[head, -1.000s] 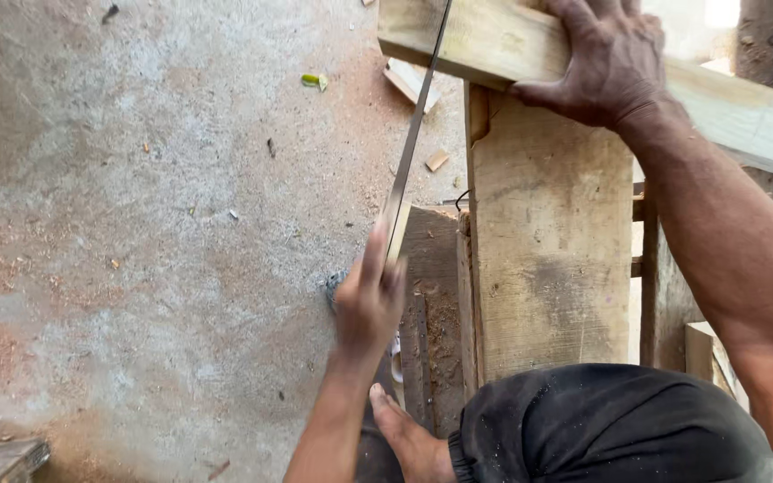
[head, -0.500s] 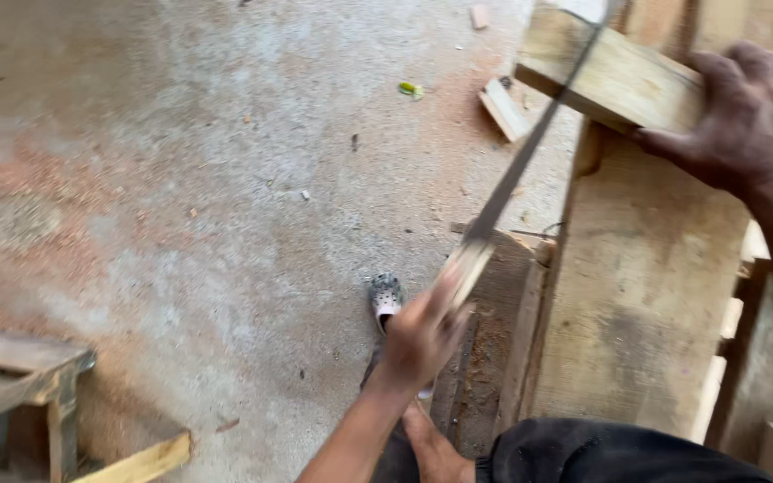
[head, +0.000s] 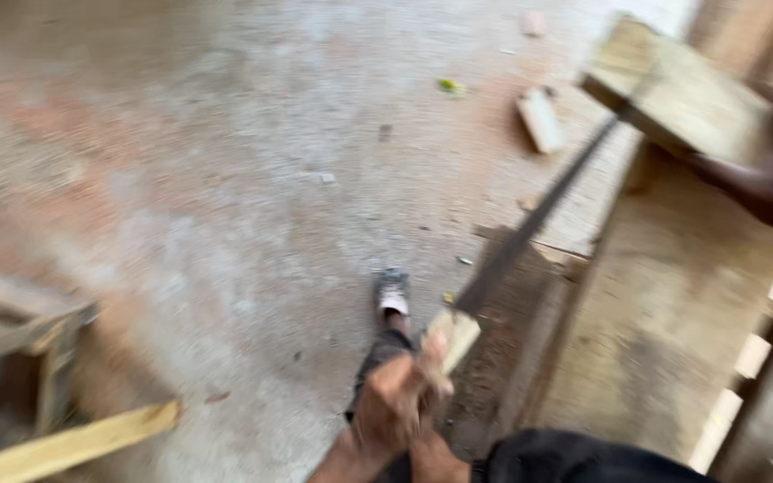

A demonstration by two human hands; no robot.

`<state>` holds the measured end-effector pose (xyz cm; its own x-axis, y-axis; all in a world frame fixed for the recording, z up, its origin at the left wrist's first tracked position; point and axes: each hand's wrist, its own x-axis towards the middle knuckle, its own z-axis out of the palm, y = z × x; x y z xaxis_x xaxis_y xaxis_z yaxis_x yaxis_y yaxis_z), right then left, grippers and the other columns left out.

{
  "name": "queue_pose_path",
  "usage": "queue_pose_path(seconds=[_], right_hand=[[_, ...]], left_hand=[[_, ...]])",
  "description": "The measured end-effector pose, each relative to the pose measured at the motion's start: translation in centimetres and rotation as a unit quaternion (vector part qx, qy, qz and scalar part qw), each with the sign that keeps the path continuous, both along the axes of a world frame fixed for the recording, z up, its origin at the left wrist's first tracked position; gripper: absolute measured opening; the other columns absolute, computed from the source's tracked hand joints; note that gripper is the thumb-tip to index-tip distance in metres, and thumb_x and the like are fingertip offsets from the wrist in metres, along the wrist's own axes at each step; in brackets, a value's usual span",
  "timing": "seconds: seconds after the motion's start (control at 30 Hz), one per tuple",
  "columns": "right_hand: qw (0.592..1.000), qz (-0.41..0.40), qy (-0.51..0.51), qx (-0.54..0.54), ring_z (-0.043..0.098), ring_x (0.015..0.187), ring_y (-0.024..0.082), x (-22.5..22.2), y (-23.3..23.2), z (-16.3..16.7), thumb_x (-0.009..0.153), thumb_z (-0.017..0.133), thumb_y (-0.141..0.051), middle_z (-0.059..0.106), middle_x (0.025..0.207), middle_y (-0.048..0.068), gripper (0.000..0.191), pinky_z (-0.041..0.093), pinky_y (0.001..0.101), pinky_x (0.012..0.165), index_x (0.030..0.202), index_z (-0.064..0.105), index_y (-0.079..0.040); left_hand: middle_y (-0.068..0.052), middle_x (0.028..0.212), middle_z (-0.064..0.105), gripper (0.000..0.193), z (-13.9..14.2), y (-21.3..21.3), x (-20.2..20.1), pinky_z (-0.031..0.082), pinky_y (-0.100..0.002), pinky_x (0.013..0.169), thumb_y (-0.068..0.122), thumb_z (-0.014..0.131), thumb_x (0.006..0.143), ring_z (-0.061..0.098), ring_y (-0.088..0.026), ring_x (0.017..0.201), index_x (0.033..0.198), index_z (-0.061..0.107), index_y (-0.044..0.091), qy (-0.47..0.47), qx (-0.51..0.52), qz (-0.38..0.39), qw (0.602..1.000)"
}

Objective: The person uses a hand saw to cut a wooden plank resting on a workbench. They hold the plank steady with one hand while sawing with the other, then briefly inspect the cut piece before continuing to saw another plank.

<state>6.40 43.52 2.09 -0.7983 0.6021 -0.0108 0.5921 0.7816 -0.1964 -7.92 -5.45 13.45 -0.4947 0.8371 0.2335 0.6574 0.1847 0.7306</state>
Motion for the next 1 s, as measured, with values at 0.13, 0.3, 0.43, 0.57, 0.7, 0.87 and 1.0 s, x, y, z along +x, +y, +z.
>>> queue_pose_path(seconds=[0.13, 0.3, 0.43, 0.57, 0.7, 0.87, 1.0], right_hand=[[0.999, -0.018, -0.026, 0.030, 0.048, 0.135, 0.039, 1.1, 0.8, 1.8, 0.083, 0.083, -0.065, 0.047, 0.152, 0.021, 0.091, 0.042, 0.0610, 0.106, 0.151, 0.054, -0.013], [0.998, -0.044, -0.025, -0.041, 0.046, 0.131, 0.038, -1.3, -1.9, 3.9, 0.077, 0.082, -0.066, 0.049, 0.146, 0.018, 0.098, 0.040, 0.0617, 0.101, 0.156, 0.054, -0.014], [0.999, -0.027, -0.024, -0.015, 0.046, 0.131, 0.037, -1.7, -1.9, 4.1, 0.080, 0.082, -0.065, 0.050, 0.144, 0.017, 0.094, 0.041, 0.0603, 0.101, 0.153, 0.054, -0.013], [0.998, -0.035, -0.034, -0.039, 0.049, 0.127, 0.035, -0.5, -0.2, 2.7, 0.082, 0.080, -0.066, 0.052, 0.140, 0.016, 0.094, 0.042, 0.0591, 0.101, 0.153, 0.053, -0.012], [0.999, -0.023, -0.023, -0.018, 0.049, 0.129, 0.037, -0.1, 0.4, 1.9, 0.082, 0.082, -0.064, 0.051, 0.144, 0.018, 0.092, 0.042, 0.0604, 0.101, 0.151, 0.055, -0.011], [1.000, 0.001, -0.021, 0.021, 0.046, 0.136, 0.041, -0.6, -0.6, 2.8, 0.087, 0.083, -0.065, 0.049, 0.148, 0.022, 0.091, 0.041, 0.0624, 0.101, 0.154, 0.054, -0.011], [0.999, -0.026, -0.025, -0.013, 0.046, 0.135, 0.040, -1.1, -1.1, 3.5, 0.079, 0.082, -0.063, 0.050, 0.151, 0.021, 0.097, 0.040, 0.0631, 0.102, 0.158, 0.054, -0.014]], left_hand=[[-0.004, 0.072, 0.065, 0.061, -8.5, 12.6, -1.3, 0.054, -0.027, 0.038, 0.035, 0.054, 0.114, 0.057, -0.013, 0.050, 0.165, 0.027, 0.017, -0.023, 0.027, -0.008, 0.999], [-0.010, 0.083, 0.069, 0.058, -14.9, 14.7, -0.4, 0.059, -0.025, 0.044, 0.047, 0.044, 0.115, 0.061, -0.010, 0.056, 0.163, 0.027, 0.020, -0.018, 0.073, 0.019, 0.997], [-0.026, 0.105, 0.072, 0.056, -6.4, 5.6, 1.0, 0.062, -0.026, 0.042, 0.030, 0.059, 0.115, 0.069, -0.021, 0.063, 0.161, 0.032, 0.014, -0.046, 0.030, 0.010, 0.998], [-0.009, 0.077, 0.067, 0.070, 1.2, -0.4, 0.6, 0.062, -0.035, 0.052, 0.017, 0.069, 0.096, 0.068, -0.017, 0.062, 0.158, 0.038, 0.012, -0.045, -0.052, 0.012, 0.998], [-0.007, 0.075, 0.069, 0.060, -4.9, 5.8, -0.4, 0.057, -0.023, 0.040, 0.017, 0.069, 0.104, 0.062, -0.014, 0.053, 0.154, 0.037, 0.005, -0.044, -0.006, -0.015, 0.999], [-0.001, 0.065, 0.059, 0.067, -18.9, 14.8, -0.4, 0.055, -0.029, 0.039, 0.040, 0.060, 0.107, 0.053, -0.013, 0.047, 0.161, 0.026, 0.019, 0.027, 0.034, 0.033, 0.999], [-0.004, 0.080, 0.065, 0.063, -19.5, 14.1, -1.7, 0.062, -0.026, 0.047, 0.039, 0.052, 0.115, 0.059, -0.012, 0.058, 0.167, 0.019, 0.026, -0.018, 0.105, -0.018, 0.994]])
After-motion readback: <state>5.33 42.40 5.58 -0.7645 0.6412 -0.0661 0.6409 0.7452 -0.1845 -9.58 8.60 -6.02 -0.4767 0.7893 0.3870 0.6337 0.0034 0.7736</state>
